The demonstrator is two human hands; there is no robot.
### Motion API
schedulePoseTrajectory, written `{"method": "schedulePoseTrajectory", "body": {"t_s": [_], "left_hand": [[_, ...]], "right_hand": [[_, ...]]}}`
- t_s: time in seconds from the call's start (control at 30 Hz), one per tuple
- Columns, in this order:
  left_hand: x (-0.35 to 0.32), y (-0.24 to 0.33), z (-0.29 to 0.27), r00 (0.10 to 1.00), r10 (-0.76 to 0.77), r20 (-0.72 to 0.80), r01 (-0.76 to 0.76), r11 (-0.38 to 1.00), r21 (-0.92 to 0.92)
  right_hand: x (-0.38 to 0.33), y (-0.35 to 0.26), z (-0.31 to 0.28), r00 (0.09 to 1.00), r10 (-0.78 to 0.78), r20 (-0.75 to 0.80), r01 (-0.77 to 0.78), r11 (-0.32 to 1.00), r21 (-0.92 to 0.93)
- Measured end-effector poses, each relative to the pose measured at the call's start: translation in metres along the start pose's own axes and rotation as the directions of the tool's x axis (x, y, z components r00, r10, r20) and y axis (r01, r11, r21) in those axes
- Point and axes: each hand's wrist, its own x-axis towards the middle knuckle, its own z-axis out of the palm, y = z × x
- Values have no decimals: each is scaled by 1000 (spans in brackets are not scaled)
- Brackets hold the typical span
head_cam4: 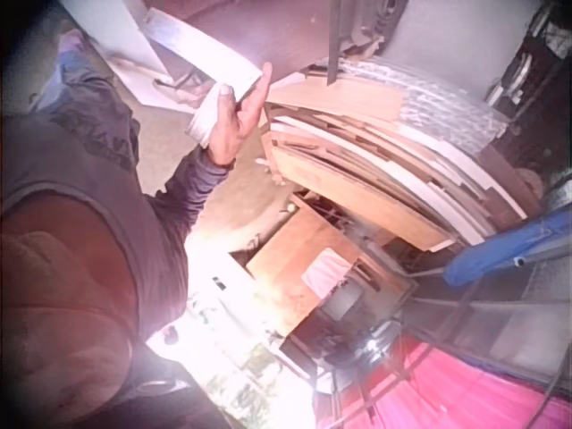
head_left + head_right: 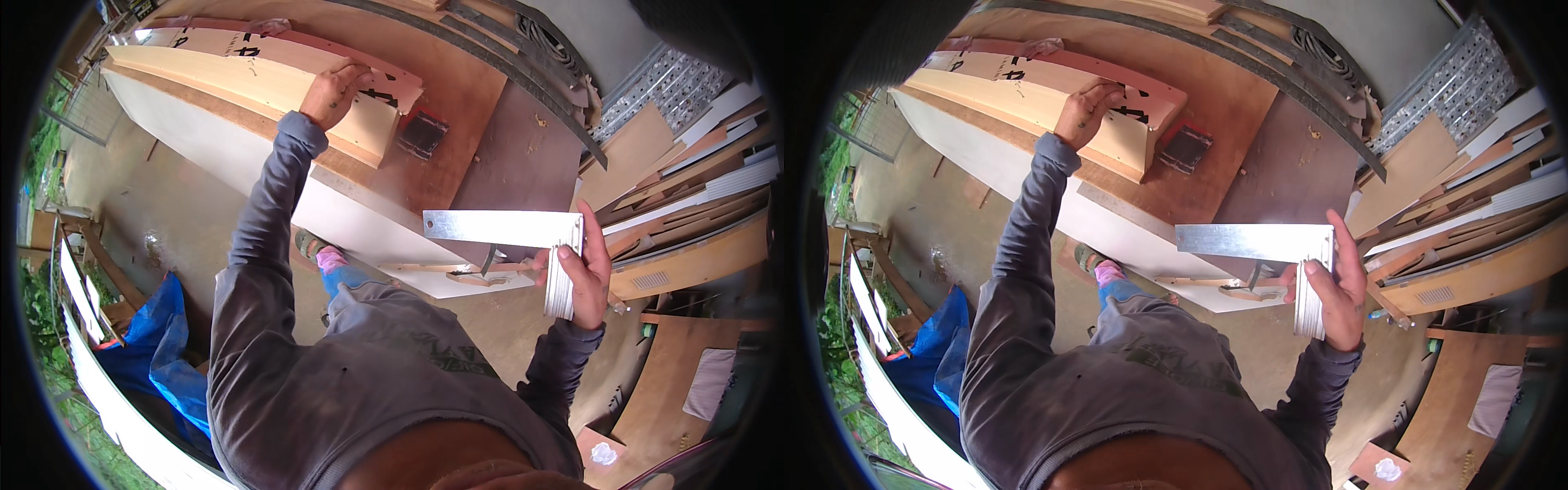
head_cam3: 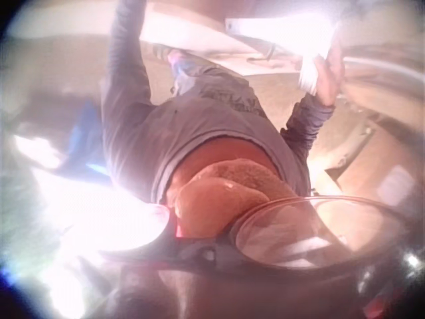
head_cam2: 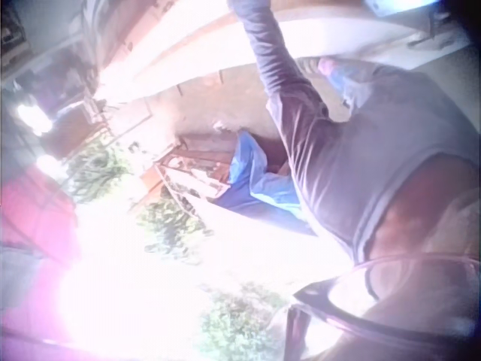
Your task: The person wipes a wooden plank with a cloth, then uses a metal square to measure and mark the wood. They repeatedly position the square and mark lines along the plank's edge.
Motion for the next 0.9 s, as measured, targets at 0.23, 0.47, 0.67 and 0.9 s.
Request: {"method": "schedulePoseTrajectory", "body": {"t_s": [0.23,0.47,0.67,0.9], "left_hand": [[-94,106,96,966,29,-256,-38,999,-33],[-107,107,141,917,-248,-312,262,965,2],[-105,98,136,839,-330,-433,358,933,-17],[-115,81,147,812,-400,-425,378,915,-140]], "right_hand": [[74,-38,81,982,73,176,-31,973,-230],[167,-56,131,895,288,340,-137,904,-406],[208,-54,148,648,-288,705,711,562,-423],[219,-28,185,330,-536,777,800,596,72]]}}
